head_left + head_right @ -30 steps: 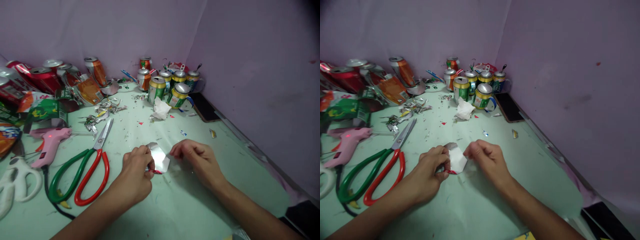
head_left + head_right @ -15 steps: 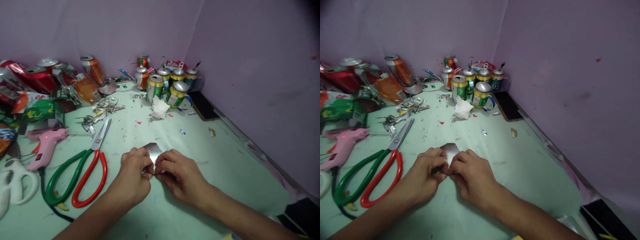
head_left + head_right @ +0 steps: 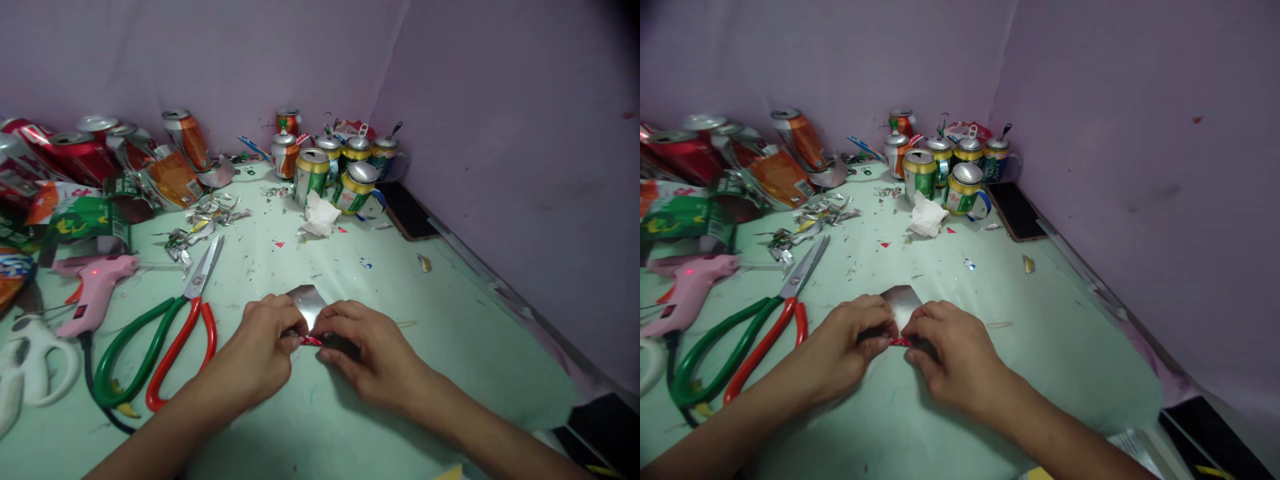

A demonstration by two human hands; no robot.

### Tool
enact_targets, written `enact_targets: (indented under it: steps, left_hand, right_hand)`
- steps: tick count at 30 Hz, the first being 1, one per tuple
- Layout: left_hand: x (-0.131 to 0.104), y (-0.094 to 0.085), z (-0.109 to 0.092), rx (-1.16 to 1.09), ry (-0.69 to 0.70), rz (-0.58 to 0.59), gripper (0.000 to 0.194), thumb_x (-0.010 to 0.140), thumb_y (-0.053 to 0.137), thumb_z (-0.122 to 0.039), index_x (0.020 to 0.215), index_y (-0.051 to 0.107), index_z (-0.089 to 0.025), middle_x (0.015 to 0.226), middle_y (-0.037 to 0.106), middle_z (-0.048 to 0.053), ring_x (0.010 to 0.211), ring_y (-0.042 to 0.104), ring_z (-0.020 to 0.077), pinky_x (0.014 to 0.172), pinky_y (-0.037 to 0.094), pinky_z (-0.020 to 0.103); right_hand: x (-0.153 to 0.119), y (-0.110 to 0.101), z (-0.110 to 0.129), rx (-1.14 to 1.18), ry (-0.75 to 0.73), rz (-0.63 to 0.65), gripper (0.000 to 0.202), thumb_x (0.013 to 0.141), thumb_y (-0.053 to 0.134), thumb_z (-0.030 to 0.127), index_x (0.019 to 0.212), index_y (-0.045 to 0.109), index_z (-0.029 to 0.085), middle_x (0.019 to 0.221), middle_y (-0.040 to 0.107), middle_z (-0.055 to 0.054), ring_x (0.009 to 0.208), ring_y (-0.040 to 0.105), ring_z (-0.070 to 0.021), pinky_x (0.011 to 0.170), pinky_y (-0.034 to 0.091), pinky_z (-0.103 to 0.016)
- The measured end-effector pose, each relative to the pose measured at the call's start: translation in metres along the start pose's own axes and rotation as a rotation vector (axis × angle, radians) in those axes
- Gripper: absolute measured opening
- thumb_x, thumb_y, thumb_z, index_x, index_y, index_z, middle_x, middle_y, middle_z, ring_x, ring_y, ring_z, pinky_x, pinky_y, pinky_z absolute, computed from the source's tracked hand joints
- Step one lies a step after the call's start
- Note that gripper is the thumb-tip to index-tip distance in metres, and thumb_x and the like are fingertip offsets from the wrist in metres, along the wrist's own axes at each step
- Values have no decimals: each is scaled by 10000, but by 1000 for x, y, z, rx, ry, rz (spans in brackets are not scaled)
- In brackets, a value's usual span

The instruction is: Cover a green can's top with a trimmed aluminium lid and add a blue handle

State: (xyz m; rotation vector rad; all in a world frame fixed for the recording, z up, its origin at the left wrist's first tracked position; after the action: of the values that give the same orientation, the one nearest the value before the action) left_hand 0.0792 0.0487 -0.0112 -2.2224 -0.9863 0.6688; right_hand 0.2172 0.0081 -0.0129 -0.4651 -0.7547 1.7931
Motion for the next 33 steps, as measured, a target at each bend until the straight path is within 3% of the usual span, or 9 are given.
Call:
enact_targets:
  steps: [4,11,21,33]
  left_hand:
    - [-1,0,1,-6,24,-25,191,707,511,-8,700,573,-188,742,581,-22,772,512,148,725,363,310]
    - [-4,3,3,0,103,13,239,724,518,-17,632,647,-196,779,586,-5,764,524,136,729,377,314]
    - [-7,8,-7,186,146,-53,222,720,475,-25,545,495,-160,675,523,10,693,468,155,667,354,337]
    - [-1,-1,0,260,254,111,159,792,458,-80,695,548,-168,759,540,16,723,487,155,705,359,333]
  right_hand:
    - [-4,2,0,-17,-45,-26,223,757,597,141,966,612,216,967,626,-27,878,548,-175,752,437,-309]
    - [-6,8,0,-131,-129,-79,106,812,576,215,901,633,217,946,630,-26,827,548,-160,703,442,-286]
    - [-5,10,6,-188,-129,-100,109,825,528,199,791,629,175,822,629,-37,770,526,-167,648,440,-283]
    - [-3,13,13,-210,-77,-140,124,810,502,180,738,602,167,777,610,-43,769,516,-173,623,428,-279]
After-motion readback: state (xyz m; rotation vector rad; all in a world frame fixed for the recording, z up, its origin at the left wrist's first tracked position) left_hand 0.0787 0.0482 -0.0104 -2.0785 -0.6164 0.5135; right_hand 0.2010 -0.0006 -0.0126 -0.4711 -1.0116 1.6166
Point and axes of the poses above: each hand's wrist, its own x-axis towards the middle knuckle, its own y-axis out of the palm, z = x × y, the point moved 4 cm from there along x, towards the middle knuckle
